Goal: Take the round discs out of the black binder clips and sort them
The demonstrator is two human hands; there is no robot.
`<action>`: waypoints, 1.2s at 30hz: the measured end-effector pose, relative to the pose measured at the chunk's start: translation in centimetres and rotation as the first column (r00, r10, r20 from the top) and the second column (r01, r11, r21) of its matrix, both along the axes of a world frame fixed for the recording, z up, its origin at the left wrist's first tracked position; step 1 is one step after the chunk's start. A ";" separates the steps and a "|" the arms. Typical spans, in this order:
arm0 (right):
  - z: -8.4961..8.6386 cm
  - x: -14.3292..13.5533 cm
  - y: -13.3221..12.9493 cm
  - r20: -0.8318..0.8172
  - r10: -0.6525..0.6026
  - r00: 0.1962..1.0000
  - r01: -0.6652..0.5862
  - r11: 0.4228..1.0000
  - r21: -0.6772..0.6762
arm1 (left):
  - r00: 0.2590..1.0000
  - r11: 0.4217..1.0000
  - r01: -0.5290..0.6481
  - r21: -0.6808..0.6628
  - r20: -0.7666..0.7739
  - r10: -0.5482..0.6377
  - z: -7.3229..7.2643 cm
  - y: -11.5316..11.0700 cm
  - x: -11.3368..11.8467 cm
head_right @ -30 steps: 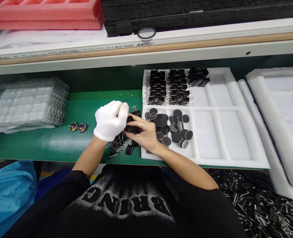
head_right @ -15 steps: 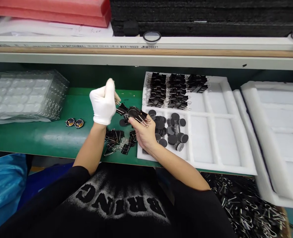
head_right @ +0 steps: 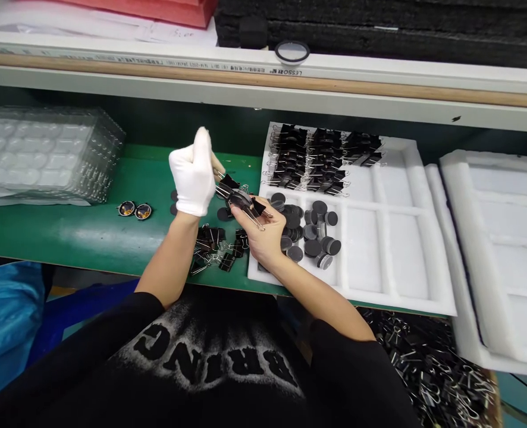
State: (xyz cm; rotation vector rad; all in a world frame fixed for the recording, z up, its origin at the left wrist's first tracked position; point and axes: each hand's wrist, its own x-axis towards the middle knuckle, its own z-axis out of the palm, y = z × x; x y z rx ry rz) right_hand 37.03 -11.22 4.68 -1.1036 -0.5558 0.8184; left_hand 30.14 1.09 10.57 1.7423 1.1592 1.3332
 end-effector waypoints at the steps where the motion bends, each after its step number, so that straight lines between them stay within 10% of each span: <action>1: -0.1 0.0 0.0 0.006 0.007 1.000 -0.007 1.000 0.002 | 1.000 1.000 0.006 -0.010 0.004 -0.006 -0.1 -0.1 0.0; 13: -0.2 1.6 -0.1 0.214 -0.046 0.976 0.032 0.997 0.066 | 0.982 0.973 0.166 -0.160 0.121 -0.148 1.3 -1.5 -0.7; 19: 2.1 8.0 -1.0 0.684 0.111 0.721 -0.187 0.982 0.037 | 0.699 0.654 0.587 -0.477 -0.111 -0.707 3.4 -2.0 -5.2; 24: 4.7 9.4 -1.2 0.431 0.260 0.864 -0.265 0.963 -0.049 | 0.724 0.736 0.590 -0.332 -0.185 -0.665 2.8 -2.0 -6.3; 28: 6.0 7.7 -1.5 0.289 0.526 0.800 -0.475 0.849 -0.232 | 0.702 0.760 0.605 -0.237 -0.292 -0.650 1.9 -2.1 -6.2; 36: 5.3 5.0 -1.8 0.103 0.409 0.907 -0.377 0.896 -0.234 | 0.841 0.848 0.475 -0.235 -0.163 -0.516 1.2 -3.8 -5.9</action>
